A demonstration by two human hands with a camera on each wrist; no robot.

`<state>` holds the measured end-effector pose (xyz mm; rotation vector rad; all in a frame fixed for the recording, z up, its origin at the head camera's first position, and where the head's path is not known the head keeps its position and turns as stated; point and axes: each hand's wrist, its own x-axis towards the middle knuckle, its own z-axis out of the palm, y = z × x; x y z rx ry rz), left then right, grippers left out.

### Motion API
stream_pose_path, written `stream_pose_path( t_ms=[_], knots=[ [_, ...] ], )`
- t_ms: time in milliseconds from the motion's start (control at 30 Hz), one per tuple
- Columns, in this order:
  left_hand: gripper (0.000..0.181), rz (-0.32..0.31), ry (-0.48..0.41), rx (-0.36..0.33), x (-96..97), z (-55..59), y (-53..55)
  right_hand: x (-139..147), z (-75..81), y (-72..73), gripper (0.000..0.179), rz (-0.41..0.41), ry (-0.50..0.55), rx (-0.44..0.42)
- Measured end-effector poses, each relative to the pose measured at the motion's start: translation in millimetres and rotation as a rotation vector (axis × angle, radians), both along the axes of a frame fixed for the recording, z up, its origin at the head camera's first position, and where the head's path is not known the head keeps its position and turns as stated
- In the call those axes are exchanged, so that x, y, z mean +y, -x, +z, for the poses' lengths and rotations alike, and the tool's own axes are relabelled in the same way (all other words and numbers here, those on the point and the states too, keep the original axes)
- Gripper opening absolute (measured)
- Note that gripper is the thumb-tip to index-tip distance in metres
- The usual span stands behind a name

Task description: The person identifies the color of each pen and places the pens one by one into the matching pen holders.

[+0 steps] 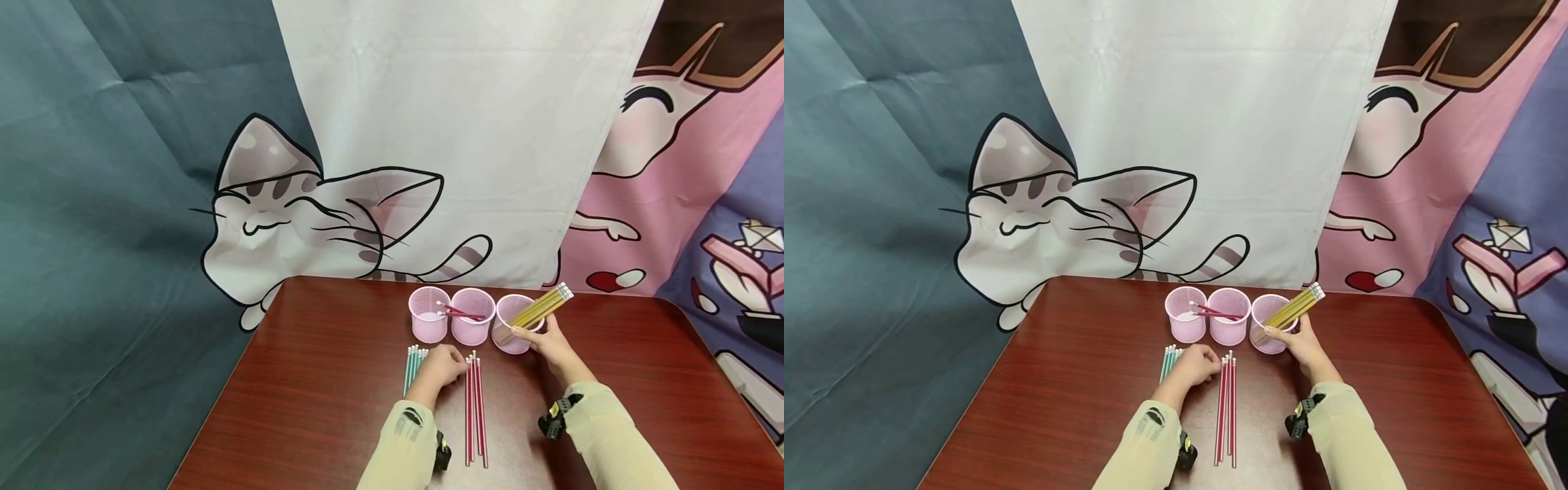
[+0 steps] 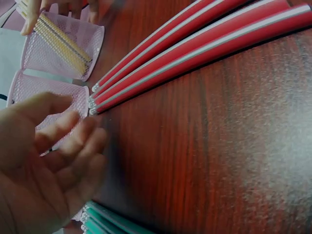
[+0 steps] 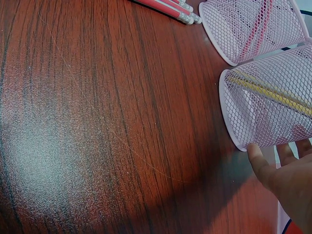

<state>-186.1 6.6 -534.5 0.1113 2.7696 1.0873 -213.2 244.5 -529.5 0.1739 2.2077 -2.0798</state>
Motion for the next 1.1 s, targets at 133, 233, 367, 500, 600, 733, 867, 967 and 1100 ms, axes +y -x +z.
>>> stream_pose_path(
  t_ms=[133,233,367,500,600,733,867,967,1100],
  knots=[
    [0.024,-0.071,0.127,-0.051,2.4,-2.5,-3.5,0,1.0,-0.6,0.078,0.002,-0.002,0.0],
    [0.028,-0.095,0.209,-0.052,4.1,-3.2,-4.7,0,0.2,-0.6,0.079,0.009,-0.007,0.004],
    [0.029,-0.114,0.269,-0.038,5.4,-3.7,-5.0,0,-0.6,-0.3,0.079,0.021,-0.01,0.006],
    [0.029,-0.115,0.297,-0.03,6.4,-5.2,-4.9,0,1.3,-1.3,0.078,0.023,-0.004,0.004],
    [0.03,-0.117,0.323,-0.02,8.2,-6.5,-4.7,0,2.4,-1.8,0.078,0.014,-0.002,0.003],
    [0.033,-0.101,0.369,-0.031,11.6,-7.0,-4.4,0,1.8,-0.9,0.077,0.006,-0.004,0.006],
    [0.037,-0.072,0.401,-0.052,14.7,-8.5,-4.8,1,-1.9,-0.5,0.08,0.004,-0.006,0.033],
    [0.039,-0.059,0.424,-0.048,16.6,-9.1,-5.7,5,-10.0,1.6,0.08,0.02,0.014,0.073],
    [0.041,-0.044,0.446,-0.037,18.2,-8.4,-6.7,10,-24.6,6.5,0.076,0.033,0.082,0.118]
  ],
)
